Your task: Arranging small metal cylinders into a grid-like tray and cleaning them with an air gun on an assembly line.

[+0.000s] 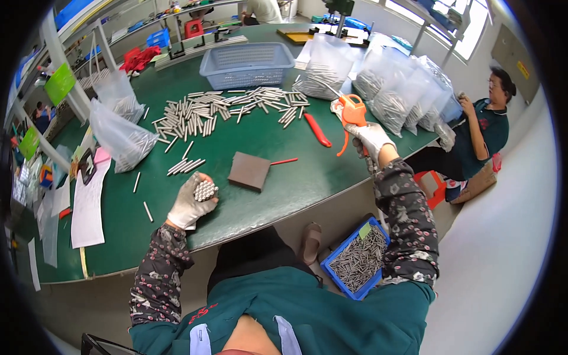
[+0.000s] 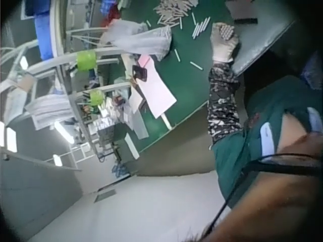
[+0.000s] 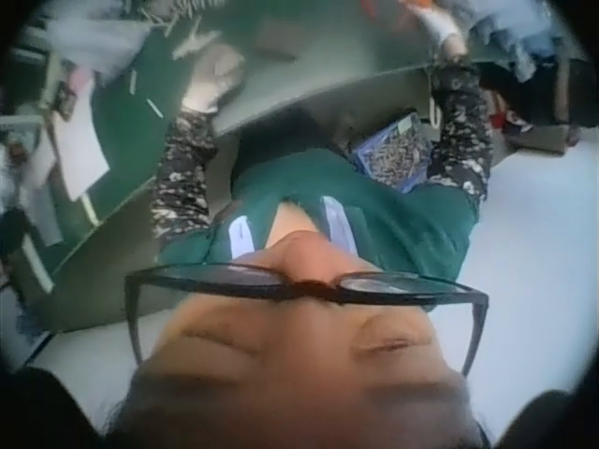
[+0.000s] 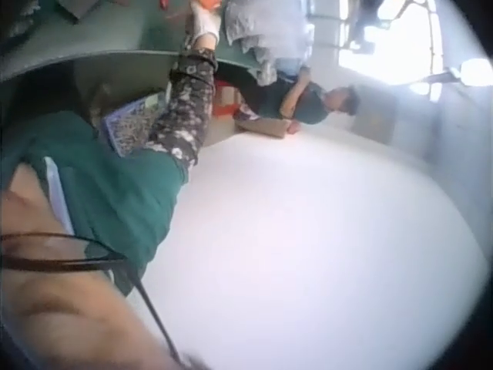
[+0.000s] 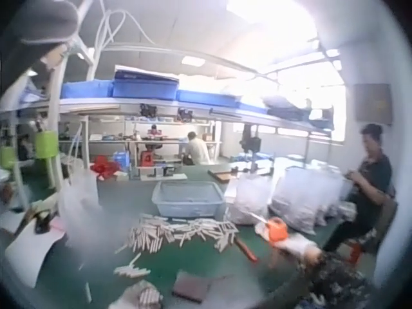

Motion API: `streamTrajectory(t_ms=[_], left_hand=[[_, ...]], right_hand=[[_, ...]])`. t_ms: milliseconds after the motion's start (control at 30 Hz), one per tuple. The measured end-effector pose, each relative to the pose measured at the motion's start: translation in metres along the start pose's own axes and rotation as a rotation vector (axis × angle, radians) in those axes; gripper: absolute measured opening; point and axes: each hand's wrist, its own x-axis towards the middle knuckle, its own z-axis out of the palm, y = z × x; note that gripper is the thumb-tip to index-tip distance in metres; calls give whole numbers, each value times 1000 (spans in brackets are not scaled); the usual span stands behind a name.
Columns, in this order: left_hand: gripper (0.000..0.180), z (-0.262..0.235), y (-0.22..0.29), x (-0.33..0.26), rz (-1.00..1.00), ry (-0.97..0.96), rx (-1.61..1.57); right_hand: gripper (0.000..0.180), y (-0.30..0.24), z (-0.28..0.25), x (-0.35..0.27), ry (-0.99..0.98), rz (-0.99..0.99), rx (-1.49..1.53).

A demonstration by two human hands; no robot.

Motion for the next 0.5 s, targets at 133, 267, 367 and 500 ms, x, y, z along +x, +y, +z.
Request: streamTrajectory(t_ms=[133,267,367,500], left_hand=[[33,-1,2,-3,-6,8,46],[34,1,3,-3,-39,1,21],[34,-2,1,-6,-58,4,4],[33,-1,3,-5,-63,22,-42]], right_hand=[[45,41,-11,47,223,83,-214],[54,47,-2,60,292,163,-500],[55,34,13,56,270,88,-663],[62,23,20,45,252,49,-866]])
